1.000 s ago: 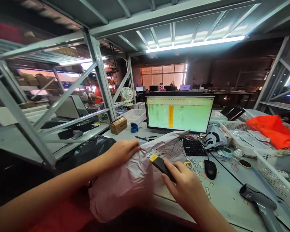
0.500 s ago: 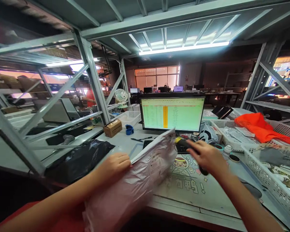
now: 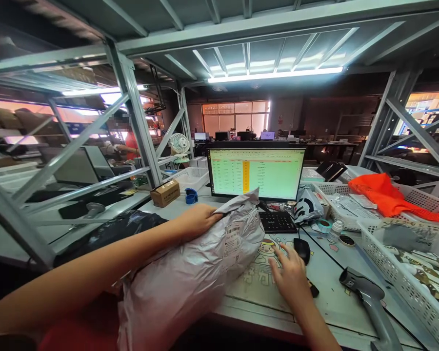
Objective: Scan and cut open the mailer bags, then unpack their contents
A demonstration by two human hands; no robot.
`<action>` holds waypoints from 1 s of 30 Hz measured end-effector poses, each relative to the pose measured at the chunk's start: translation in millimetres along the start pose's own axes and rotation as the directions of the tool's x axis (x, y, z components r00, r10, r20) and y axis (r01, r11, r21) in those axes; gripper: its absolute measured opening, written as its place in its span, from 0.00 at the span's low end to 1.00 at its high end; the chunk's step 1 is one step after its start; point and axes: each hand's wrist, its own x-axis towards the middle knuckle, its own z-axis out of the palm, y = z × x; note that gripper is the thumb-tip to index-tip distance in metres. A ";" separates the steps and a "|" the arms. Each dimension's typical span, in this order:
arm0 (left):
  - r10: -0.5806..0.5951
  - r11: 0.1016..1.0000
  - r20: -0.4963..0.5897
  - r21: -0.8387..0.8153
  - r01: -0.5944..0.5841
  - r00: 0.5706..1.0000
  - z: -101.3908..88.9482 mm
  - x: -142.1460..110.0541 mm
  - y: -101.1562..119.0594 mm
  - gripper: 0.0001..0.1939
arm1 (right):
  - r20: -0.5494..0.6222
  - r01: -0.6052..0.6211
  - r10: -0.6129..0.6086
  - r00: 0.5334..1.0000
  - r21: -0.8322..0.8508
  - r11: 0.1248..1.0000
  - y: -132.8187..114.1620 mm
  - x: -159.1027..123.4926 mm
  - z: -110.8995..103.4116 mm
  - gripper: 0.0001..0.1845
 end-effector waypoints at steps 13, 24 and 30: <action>0.037 0.896 -0.063 0.444 -0.005 0.997 -1.4 -25.5 -3.6 0.19 | -0.255 0.624 -0.570 0.781 0.298 0.722 -109.8 18.1 -59.2 0.11; 0.095 0.908 -0.307 0.416 0.044 0.947 3.2 -15.7 -8.8 0.15 | -0.074 0.527 -0.538 0.839 0.350 0.774 -112.8 30.4 -50.2 0.14; -0.229 0.883 -0.046 0.412 0.227 0.972 14.6 -14.3 8.6 0.24 | -0.071 0.521 -0.534 0.842 0.365 0.772 -122.4 39.2 -38.3 0.16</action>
